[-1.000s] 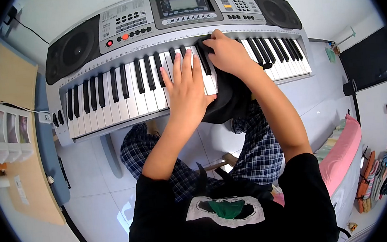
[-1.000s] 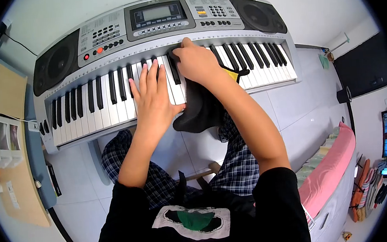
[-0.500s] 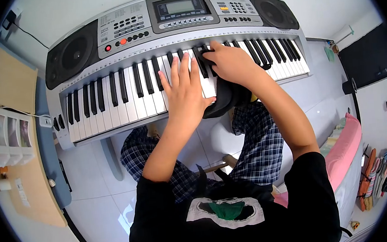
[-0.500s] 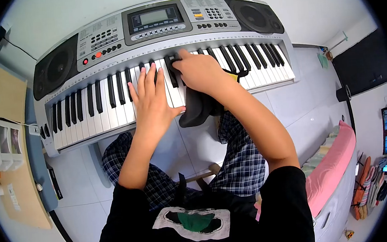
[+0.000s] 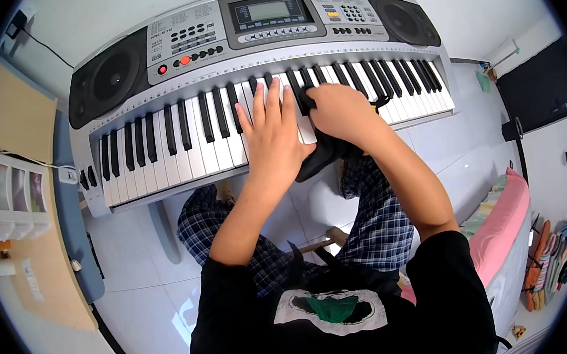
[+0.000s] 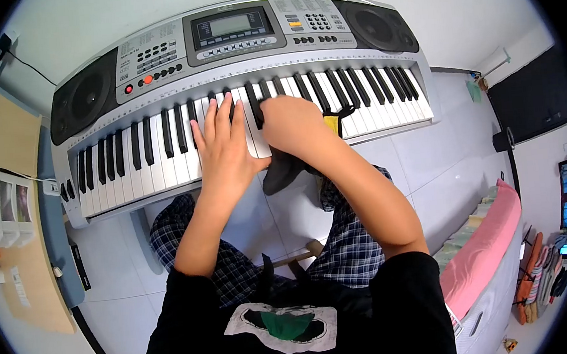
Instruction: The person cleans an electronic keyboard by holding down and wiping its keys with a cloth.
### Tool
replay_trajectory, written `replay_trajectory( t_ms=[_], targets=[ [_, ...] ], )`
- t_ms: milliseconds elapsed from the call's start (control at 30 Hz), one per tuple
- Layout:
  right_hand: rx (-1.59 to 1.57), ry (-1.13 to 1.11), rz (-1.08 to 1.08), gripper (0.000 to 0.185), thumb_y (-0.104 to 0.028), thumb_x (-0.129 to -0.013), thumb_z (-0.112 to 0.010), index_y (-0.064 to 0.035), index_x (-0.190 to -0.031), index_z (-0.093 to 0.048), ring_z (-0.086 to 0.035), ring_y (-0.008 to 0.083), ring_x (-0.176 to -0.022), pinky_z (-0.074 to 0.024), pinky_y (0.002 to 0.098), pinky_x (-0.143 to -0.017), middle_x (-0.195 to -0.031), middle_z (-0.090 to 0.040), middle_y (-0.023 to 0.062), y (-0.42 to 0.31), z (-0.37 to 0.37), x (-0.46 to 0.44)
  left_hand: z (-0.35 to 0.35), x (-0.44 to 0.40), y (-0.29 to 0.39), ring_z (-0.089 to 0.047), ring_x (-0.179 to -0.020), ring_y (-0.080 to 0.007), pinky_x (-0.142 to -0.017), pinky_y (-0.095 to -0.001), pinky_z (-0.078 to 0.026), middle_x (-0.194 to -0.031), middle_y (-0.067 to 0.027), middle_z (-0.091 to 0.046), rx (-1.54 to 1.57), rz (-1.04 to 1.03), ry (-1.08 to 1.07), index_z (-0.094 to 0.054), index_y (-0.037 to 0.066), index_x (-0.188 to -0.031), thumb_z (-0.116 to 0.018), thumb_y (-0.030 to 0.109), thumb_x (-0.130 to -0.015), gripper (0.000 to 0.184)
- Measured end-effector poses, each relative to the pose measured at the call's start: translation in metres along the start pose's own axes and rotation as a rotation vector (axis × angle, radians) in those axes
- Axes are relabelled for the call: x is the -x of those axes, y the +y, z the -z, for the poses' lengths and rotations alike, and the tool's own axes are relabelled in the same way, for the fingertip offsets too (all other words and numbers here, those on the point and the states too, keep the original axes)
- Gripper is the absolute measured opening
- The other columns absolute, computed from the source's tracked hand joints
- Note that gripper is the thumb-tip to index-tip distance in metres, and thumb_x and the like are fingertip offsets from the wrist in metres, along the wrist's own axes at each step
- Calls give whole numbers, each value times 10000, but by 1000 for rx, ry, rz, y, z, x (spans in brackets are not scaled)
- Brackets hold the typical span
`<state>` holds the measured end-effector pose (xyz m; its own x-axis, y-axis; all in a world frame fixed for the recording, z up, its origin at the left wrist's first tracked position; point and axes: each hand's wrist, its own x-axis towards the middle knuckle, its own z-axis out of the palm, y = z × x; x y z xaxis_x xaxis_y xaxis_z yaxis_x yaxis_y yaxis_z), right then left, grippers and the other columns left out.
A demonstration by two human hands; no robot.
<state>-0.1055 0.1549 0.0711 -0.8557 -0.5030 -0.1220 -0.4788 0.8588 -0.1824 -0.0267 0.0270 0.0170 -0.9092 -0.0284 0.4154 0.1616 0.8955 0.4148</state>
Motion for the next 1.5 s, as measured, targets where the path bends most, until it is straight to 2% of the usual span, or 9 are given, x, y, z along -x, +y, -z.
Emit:
replay_trajectory(
  t_ms=[67,167,233,333,367,800,1267,1467,1500],
  targets=[
    [-22,-3,15,229,-116,-781,-553,-21,-953,-671,-658,382,-868,-519,490,-764,-909,-658,187,3,-2,6,0,0,1,-284,-1413,-369,-1105,-672,-186,-1500,-160,-337,-9,-20,-12,-417,-20,-1396,-887,266,-574,989],
    [-28,110,32,243,-121,-787,-577,-19,-988,-668,-656,385,-885,-521,487,-770,-938,-648,191,6,-9,2,-1,1,1,-276,-1420,-350,-1130,-634,-183,-1504,-143,-341,-18,-4,-4,-413,-6,-1402,-903,249,-547,1018],
    [22,288,100,177,-116,-798,-553,-16,-882,-673,-679,378,-802,-543,466,-713,-905,-651,197,9,-16,-15,0,1,1,-275,-1421,-350,-1130,-633,-184,-1506,-145,-337,-21,-8,-13,-406,-8,-1405,-900,243,-549,1020],
    [43,363,124,164,-121,-804,-562,-15,-877,-664,-679,385,-794,-543,472,-700,-926,-647,205,8,-19,-34,0,1,1,-272,-1423,-351,-1130,-631,-186,-1508,-148,-331,-22,-12,-17,-398,-13,-1409,-895,228,-551,1021],
    [68,211,44,298,-151,-818,-623,-21,-1084,-651,-658,387,-892,-533,479,-771,-1023,-631,192,9,-14,-39,0,2,2,-271,-1423,-352,-1130,-631,-188,-1508,-149,-329,-16,-12,-19,-396,-16,-1409,-893,219,-551,1019],
    [-6,44,292,324,-106,-783,-620,-35,-1096,-667,-654,334,-863,-533,427,-758,-965,-626,129,26,-2,19,-3,-2,2,-275,-1421,-344,-1136,-627,-179,-1503,-133,-338,-8,-12,-15,-381,17,-1419,-929,274,-503,1098],
    [59,172,145,319,-132,-824,-617,-62,-1133,-649,-658,355,-901,-536,444,-790,-1022,-629,159,24,-9,-32,0,-1,3,-278,-1420,-352,-1129,-632,-181,-1509,-137,-329,-9,-26,-2,-379,3,-1421,-918,209,-511,1077],
    [38,87,176,353,-120,-786,-646,-62,-1135,-646,-660,330,-826,-539,431,-722,-965,-626,126,17,-9,28,0,-2,3,-282,-1417,-370,-1118,-655,-184,-1496,-167,-332,22,-40,-14,-394,-22,-1412,-880,219,-584,990],
    [25,109,231,264,-131,-797,-635,-52,-1048,-650,-666,330,-777,-543,429,-681,-915,-622,127,19,-12,39,-2,-2,3,-282,-1417,-370,-1118,-655,-184,-1496,-167,-332,22,-39,-14,-394,-22,-1412,-880,219,-584,990]
  ],
)
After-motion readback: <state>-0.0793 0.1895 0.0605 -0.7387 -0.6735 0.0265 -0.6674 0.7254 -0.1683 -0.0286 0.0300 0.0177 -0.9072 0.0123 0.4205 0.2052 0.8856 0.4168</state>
